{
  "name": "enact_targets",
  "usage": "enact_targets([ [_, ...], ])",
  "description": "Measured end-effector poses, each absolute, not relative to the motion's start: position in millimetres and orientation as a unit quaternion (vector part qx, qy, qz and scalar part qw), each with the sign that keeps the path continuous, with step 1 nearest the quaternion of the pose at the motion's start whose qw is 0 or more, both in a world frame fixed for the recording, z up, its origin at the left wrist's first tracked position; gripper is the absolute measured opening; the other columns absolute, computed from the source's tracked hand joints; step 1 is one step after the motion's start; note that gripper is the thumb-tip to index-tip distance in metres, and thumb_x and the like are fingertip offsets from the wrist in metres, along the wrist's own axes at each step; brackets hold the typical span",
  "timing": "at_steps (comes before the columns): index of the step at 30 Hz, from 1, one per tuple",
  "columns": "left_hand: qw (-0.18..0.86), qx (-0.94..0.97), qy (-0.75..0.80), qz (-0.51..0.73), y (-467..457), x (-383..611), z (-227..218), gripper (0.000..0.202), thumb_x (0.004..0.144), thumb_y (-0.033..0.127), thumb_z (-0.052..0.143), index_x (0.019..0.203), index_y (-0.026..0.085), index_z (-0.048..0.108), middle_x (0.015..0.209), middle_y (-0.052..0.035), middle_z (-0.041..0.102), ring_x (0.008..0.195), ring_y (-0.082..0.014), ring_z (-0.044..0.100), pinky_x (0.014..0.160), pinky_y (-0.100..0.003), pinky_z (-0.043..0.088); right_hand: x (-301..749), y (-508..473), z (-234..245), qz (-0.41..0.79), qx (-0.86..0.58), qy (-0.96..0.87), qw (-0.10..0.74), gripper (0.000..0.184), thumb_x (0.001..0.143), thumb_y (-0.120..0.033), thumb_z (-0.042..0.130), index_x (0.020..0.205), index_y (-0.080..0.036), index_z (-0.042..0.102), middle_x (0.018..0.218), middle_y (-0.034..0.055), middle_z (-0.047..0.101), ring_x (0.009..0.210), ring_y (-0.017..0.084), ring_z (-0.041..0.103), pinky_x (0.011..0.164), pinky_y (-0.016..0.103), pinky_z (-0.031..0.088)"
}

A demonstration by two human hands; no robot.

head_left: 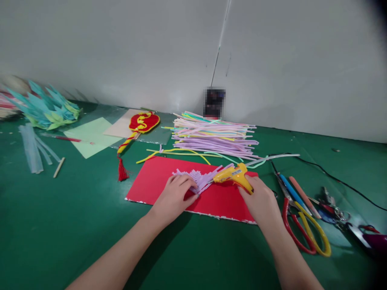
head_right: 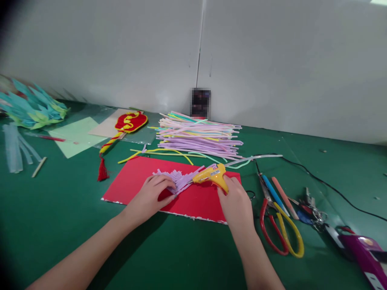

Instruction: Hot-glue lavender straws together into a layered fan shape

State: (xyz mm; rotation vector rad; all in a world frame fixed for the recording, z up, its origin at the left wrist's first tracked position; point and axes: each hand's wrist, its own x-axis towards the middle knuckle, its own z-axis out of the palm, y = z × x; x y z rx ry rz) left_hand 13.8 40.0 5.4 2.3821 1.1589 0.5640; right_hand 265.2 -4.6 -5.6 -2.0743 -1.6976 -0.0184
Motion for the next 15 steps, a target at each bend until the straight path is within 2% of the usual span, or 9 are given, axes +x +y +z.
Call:
enact_targets([
  [15, 0.212, 0.859, 0.418, 0.204, 41.1, 13.9, 3.6, 0.013, 0.081, 0.023, 0.062, 0.093, 0.023, 0.058, 0.103, -0.0009, 0.062, 0.099, -0.0196, 0.055, 0.093, -0.038, 0.035, 258.6, -5.9, 1.2, 0.006, -0.773, -0.61, 0.174, 0.047, 0.079, -0.045, 0.053, 0.114, -0.014, 0.057, 0.111, 0.0106, 0.063, 0.099, 0.027, 0.059, 0.071, 0.033, 0.049],
])
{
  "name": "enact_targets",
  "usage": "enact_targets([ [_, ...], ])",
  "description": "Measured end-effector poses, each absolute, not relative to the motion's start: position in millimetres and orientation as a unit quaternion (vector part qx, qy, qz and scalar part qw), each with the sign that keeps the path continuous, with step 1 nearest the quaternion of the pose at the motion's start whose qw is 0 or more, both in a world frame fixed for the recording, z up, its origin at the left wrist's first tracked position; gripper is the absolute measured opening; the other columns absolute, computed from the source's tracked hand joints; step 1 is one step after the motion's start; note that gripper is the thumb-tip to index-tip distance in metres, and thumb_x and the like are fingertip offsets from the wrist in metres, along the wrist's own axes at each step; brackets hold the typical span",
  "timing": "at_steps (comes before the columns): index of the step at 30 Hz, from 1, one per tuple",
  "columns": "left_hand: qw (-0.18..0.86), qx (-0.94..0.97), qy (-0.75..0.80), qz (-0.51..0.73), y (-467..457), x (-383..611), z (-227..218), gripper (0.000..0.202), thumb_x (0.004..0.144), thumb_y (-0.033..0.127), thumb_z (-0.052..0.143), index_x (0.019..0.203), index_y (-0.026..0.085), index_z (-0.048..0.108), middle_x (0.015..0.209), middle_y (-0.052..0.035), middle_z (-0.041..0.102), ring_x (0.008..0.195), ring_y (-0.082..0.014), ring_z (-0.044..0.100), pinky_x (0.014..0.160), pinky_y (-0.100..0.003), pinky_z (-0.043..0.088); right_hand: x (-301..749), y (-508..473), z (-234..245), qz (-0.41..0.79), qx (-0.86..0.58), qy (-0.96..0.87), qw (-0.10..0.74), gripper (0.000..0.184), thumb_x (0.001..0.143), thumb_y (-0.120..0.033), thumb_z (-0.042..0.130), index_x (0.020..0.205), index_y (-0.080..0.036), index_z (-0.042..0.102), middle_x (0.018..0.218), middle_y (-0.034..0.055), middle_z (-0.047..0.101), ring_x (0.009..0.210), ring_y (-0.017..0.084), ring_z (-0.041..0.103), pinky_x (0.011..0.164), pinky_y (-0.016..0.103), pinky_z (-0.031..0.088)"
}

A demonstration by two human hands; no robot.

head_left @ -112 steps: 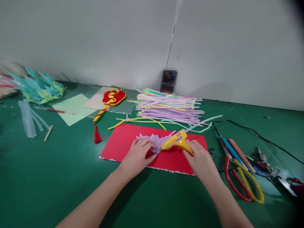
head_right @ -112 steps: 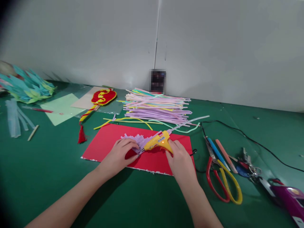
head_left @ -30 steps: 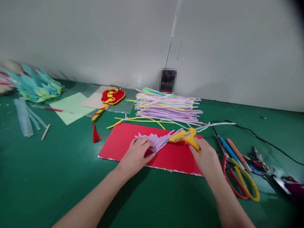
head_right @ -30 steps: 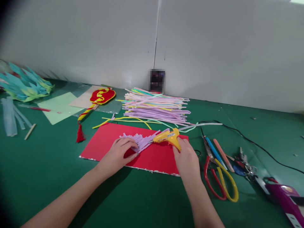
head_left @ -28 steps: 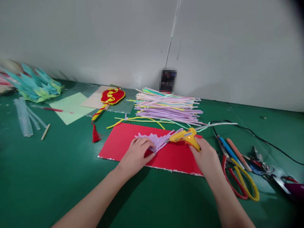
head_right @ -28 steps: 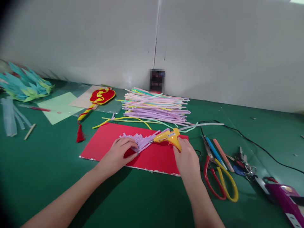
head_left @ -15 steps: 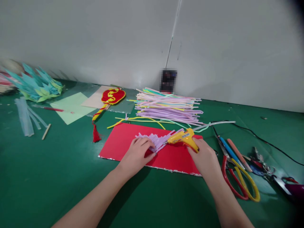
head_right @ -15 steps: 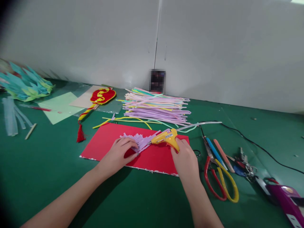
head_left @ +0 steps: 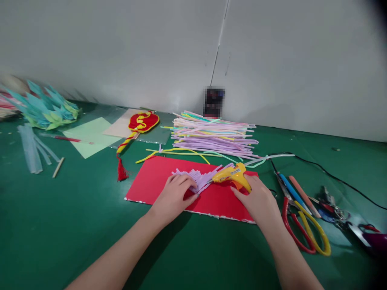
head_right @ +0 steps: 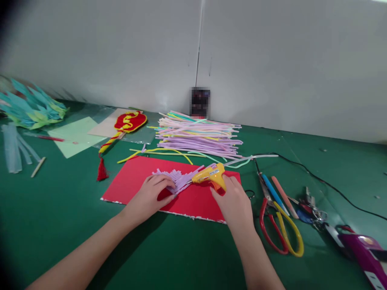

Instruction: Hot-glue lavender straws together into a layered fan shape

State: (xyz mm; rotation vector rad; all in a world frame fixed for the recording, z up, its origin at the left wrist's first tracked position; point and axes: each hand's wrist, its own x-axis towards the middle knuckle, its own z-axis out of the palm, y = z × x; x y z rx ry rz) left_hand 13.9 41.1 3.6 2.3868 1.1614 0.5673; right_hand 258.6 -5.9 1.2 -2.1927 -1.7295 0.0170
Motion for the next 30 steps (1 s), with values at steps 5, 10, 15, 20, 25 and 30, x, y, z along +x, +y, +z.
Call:
enact_targets([
  [5, 0.211, 0.86, 0.42, 0.2, 40.7, 13.9, 3.8, 0.014, 0.08, 0.023, 0.062, 0.094, 0.023, 0.058, 0.103, -0.0005, 0.061, 0.1, -0.0193, 0.055, 0.093, -0.038, 0.035, 262.7, -5.4, -4.4, -0.003, -0.748, -0.63, 0.21, 0.039, 0.082, -0.038, 0.047, 0.11, -0.014, 0.059, 0.105, 0.0126, 0.064, 0.092, 0.026, 0.061, 0.07, 0.034, 0.049],
  [10, 0.209, 0.861, 0.419, 0.199, 40.0, 13.5, 3.7, 0.013, 0.081, 0.023, 0.062, 0.094, 0.023, 0.058, 0.103, -0.0007, 0.061, 0.099, -0.0189, 0.055, 0.092, -0.038, 0.035, 267.1, -5.0, -9.1, 0.004, -0.733, -0.639, 0.233, 0.038, 0.081, -0.033, 0.043, 0.109, -0.013, 0.059, 0.101, 0.0143, 0.064, 0.088, 0.027, 0.061, 0.07, 0.036, 0.049],
  [15, 0.207, 0.862, 0.418, 0.199, 40.6, 13.7, 3.0, 0.014, 0.08, 0.022, 0.062, 0.094, 0.022, 0.058, 0.103, -0.0004, 0.061, 0.099, -0.0187, 0.055, 0.092, -0.037, 0.035, 268.6, -5.6, -7.8, 0.018, -0.728, -0.639, 0.247, 0.039, 0.082, -0.03, 0.041, 0.109, -0.01, 0.06, 0.102, 0.0152, 0.064, 0.084, 0.026, 0.061, 0.07, 0.036, 0.049],
  [20, 0.207, 0.862, 0.418, 0.201, 40.9, 14.4, 3.3, 0.014, 0.08, 0.022, 0.062, 0.093, 0.022, 0.058, 0.102, -0.0005, 0.061, 0.098, -0.0188, 0.055, 0.092, -0.037, 0.035, 269.4, -6.3, -8.0, 0.023, -0.734, -0.631, 0.25, 0.04, 0.081, -0.03, 0.041, 0.11, -0.011, 0.06, 0.102, 0.0157, 0.064, 0.086, 0.027, 0.06, 0.071, 0.036, 0.049],
  [25, 0.211, 0.86, 0.42, 0.201, 40.3, 14.5, 4.5, 0.014, 0.08, 0.022, 0.063, 0.093, 0.023, 0.058, 0.102, -0.0004, 0.061, 0.099, -0.0186, 0.055, 0.093, -0.037, 0.035, 270.3, -6.1, -9.3, 0.016, -0.734, -0.63, 0.254, 0.039, 0.081, -0.03, 0.041, 0.11, -0.011, 0.06, 0.1, 0.0151, 0.064, 0.086, 0.026, 0.06, 0.072, 0.037, 0.049],
  [30, 0.211, 0.86, 0.421, 0.197, 40.5, 14.7, 4.8, 0.014, 0.08, 0.022, 0.062, 0.093, 0.023, 0.058, 0.102, -0.0007, 0.062, 0.099, -0.0189, 0.055, 0.092, -0.038, 0.035, 270.9, -5.5, -10.1, 0.012, -0.738, -0.624, 0.257, 0.04, 0.081, -0.03, 0.04, 0.109, -0.011, 0.061, 0.1, 0.0153, 0.064, 0.087, 0.027, 0.06, 0.074, 0.038, 0.049],
])
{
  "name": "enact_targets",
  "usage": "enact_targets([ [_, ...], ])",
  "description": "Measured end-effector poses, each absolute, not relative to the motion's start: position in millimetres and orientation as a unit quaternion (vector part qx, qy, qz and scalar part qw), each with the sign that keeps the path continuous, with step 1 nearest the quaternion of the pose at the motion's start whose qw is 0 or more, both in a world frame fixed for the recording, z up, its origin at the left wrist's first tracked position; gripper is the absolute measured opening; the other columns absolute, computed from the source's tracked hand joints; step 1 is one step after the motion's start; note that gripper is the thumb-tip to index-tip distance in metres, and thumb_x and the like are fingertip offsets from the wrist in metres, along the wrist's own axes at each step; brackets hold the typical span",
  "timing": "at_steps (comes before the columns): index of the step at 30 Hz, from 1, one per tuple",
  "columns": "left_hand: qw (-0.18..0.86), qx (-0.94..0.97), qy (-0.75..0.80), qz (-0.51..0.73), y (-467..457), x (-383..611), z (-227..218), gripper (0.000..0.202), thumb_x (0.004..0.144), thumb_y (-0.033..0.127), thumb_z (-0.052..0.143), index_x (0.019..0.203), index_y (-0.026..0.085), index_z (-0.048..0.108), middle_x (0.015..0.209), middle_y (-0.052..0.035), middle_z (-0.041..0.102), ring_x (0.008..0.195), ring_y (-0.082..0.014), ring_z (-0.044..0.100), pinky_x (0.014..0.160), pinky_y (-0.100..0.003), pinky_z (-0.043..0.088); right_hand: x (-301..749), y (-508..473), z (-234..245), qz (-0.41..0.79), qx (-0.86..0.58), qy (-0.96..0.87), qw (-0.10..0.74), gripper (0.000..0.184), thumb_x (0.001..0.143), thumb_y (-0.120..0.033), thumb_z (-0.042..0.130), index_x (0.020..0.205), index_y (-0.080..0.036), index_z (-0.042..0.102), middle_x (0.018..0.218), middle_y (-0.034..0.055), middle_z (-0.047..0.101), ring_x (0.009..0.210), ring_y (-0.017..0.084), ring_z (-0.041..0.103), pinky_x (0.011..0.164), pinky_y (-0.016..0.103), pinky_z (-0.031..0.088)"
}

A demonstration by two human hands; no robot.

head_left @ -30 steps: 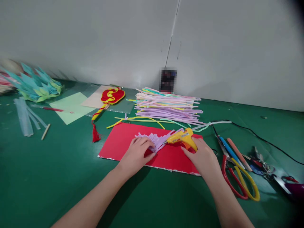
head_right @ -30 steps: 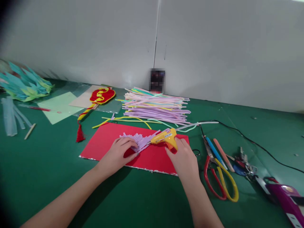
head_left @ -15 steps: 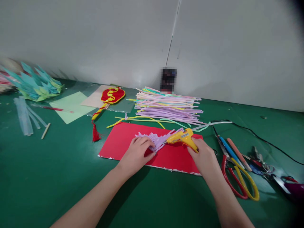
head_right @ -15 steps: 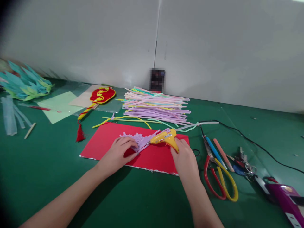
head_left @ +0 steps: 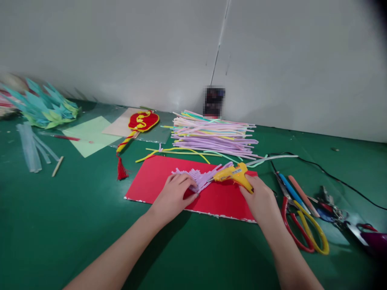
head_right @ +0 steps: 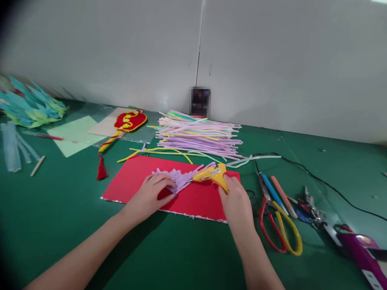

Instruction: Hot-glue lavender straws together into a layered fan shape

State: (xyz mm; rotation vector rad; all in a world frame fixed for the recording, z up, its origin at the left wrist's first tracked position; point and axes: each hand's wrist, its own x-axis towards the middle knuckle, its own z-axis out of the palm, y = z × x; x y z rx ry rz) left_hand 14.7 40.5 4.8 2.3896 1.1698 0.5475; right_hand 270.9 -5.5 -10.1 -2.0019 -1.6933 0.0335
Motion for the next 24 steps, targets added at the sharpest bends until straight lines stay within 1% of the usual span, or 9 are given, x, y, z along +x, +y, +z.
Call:
enact_targets([
  [4, 0.209, 0.861, 0.422, 0.195, 40.3, 14.6, 5.2, 0.014, 0.08, 0.021, 0.063, 0.093, 0.022, 0.058, 0.102, -0.0006, 0.062, 0.099, -0.0188, 0.055, 0.093, -0.038, 0.035, 271.7, -5.6, -9.2, 0.011, -0.745, -0.616, 0.256, 0.042, 0.08, -0.031, 0.041, 0.11, -0.009, 0.061, 0.1, 0.0161, 0.064, 0.087, 0.027, 0.06, 0.073, 0.038, 0.048],
  [10, 0.206, 0.861, 0.42, 0.199, 39.9, 14.3, 5.0, 0.013, 0.08, 0.023, 0.062, 0.093, 0.023, 0.058, 0.103, -0.0007, 0.061, 0.099, -0.0191, 0.055, 0.093, -0.038, 0.035, 272.7, -5.8, -7.7, -0.002, -0.753, -0.607, 0.253, 0.039, 0.081, -0.03, 0.041, 0.109, -0.013, 0.061, 0.099, 0.0141, 0.063, 0.086, 0.026, 0.06, 0.072, 0.036, 0.048],
  [19, 0.214, 0.86, 0.419, 0.198, 40.0, 13.9, 5.7, 0.013, 0.08, 0.022, 0.061, 0.093, 0.023, 0.058, 0.103, -0.0005, 0.061, 0.099, -0.0189, 0.054, 0.093, -0.038, 0.035, 272.7, -6.1, -6.4, -0.007, -0.757, -0.605, 0.246, 0.037, 0.082, -0.029, 0.041, 0.11, -0.014, 0.06, 0.102, 0.0132, 0.063, 0.088, 0.025, 0.059, 0.072, 0.035, 0.047],
  [24, 0.21, 0.861, 0.42, 0.197, 41.5, 14.1, 4.4, 0.013, 0.081, 0.022, 0.061, 0.093, 0.023, 0.057, 0.103, -0.0012, 0.061, 0.1, -0.0193, 0.054, 0.093, -0.038, 0.034, 267.8, -3.4, -1.5, 0.004, -0.789, -0.582, 0.197, 0.041, 0.078, -0.038, 0.048, 0.11, -0.015, 0.058, 0.107, 0.0122, 0.062, 0.094, 0.027, 0.058, 0.072, 0.035, 0.047],
])
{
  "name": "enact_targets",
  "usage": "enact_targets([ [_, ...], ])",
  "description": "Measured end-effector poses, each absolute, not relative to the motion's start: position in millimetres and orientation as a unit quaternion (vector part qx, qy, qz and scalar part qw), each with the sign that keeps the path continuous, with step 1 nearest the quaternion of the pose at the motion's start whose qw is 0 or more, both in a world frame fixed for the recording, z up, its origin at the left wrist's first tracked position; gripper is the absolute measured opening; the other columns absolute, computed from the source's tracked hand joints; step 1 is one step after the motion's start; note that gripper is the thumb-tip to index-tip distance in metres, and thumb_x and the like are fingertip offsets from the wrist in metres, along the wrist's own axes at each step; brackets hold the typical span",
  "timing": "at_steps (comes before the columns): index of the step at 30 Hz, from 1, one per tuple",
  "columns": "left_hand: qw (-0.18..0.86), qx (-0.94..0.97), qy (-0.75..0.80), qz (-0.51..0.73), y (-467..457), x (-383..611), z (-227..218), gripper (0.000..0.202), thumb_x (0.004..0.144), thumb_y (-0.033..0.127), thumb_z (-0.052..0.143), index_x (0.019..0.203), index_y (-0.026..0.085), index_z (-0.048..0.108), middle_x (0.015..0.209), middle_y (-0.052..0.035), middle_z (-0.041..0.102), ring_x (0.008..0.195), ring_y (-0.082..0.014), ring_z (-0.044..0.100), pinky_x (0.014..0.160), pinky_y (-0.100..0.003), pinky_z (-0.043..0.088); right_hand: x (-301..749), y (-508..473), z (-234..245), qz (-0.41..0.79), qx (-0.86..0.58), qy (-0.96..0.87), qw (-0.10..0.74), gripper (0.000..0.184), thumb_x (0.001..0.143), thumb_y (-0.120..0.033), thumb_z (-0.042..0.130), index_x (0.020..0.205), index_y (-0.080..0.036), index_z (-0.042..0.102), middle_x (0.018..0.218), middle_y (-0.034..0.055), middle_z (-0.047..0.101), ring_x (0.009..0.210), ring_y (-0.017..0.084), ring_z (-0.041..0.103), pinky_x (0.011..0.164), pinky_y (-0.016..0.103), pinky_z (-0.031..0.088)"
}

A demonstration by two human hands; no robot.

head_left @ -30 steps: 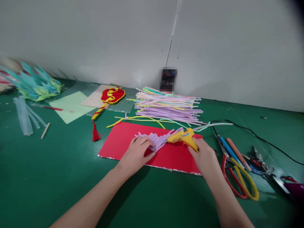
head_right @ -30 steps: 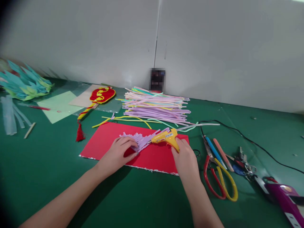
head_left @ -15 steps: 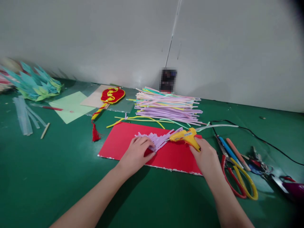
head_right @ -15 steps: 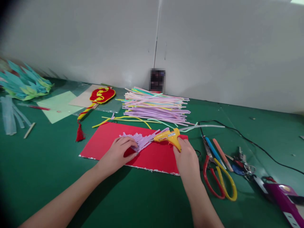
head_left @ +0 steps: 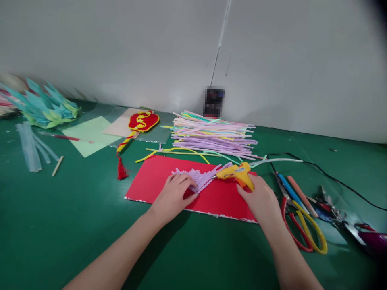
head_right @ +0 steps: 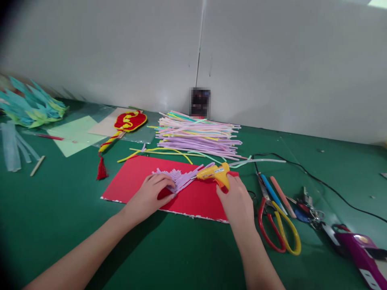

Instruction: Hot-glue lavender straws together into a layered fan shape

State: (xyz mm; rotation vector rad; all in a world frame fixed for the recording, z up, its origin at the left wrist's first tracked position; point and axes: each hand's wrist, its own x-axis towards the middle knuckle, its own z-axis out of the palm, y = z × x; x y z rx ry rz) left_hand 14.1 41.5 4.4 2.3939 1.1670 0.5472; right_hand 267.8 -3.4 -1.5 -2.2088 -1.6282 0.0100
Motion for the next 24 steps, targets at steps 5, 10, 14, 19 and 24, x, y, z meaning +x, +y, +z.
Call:
enact_targets([
  [5, 0.204, 0.863, 0.416, 0.201, 41.2, 14.4, 3.7, 0.013, 0.081, 0.023, 0.061, 0.093, 0.023, 0.057, 0.104, -0.0013, 0.061, 0.1, -0.0193, 0.054, 0.092, -0.037, 0.035, 263.1, -2.2, 1.3, 0.013, -0.782, -0.599, 0.173, 0.045, 0.076, -0.043, 0.052, 0.11, -0.014, 0.057, 0.106, 0.0113, 0.063, 0.099, 0.027, 0.057, 0.08, 0.037, 0.047],
  [10, 0.203, 0.863, 0.417, 0.202, 39.8, 14.8, 4.0, 0.014, 0.08, 0.021, 0.062, 0.094, 0.022, 0.057, 0.104, -0.0003, 0.061, 0.1, -0.0183, 0.054, 0.093, -0.037, 0.035, 261.1, -4.0, -1.8, -0.012, -0.767, -0.615, 0.182, 0.044, 0.078, -0.044, 0.05, 0.11, -0.015, 0.057, 0.103, 0.0105, 0.064, 0.094, 0.026, 0.058, 0.077, 0.037, 0.047],
  [14, 0.205, 0.863, 0.413, 0.206, 39.9, 14.1, 3.5, 0.014, 0.081, 0.022, 0.061, 0.094, 0.023, 0.057, 0.104, -0.0009, 0.061, 0.1, -0.0194, 0.055, 0.093, -0.038, 0.035, 262.1, -5.1, -5.4, -0.031, -0.76, -0.621, 0.188, 0.042, 0.08, -0.042, 0.049, 0.111, -0.016, 0.058, 0.101, 0.0112, 0.064, 0.09, 0.026, 0.059, 0.072, 0.035, 0.048],
  [19, 0.206, 0.863, 0.413, 0.206, 39.8, 13.6, 3.6, 0.013, 0.081, 0.022, 0.061, 0.093, 0.023, 0.057, 0.103, -0.0005, 0.061, 0.099, -0.019, 0.055, 0.094, -0.038, 0.035, 265.5, -5.5, -8.3, -0.03, -0.741, -0.637, 0.21, 0.038, 0.083, -0.036, 0.045, 0.112, -0.015, 0.057, 0.101, 0.0121, 0.063, 0.091, 0.026, 0.058, 0.072, 0.035, 0.048],
  [24, 0.208, 0.862, 0.413, 0.206, 39.8, 13.6, 3.7, 0.012, 0.081, 0.023, 0.06, 0.093, 0.024, 0.057, 0.103, -0.0013, 0.061, 0.099, -0.0197, 0.054, 0.094, -0.039, 0.035, 268.1, -5.3, -8.0, -0.014, -0.727, -0.642, 0.243, 0.037, 0.084, -0.032, 0.042, 0.111, -0.015, 0.058, 0.098, 0.0131, 0.063, 0.089, 0.026, 0.059, 0.073, 0.037, 0.048],
])
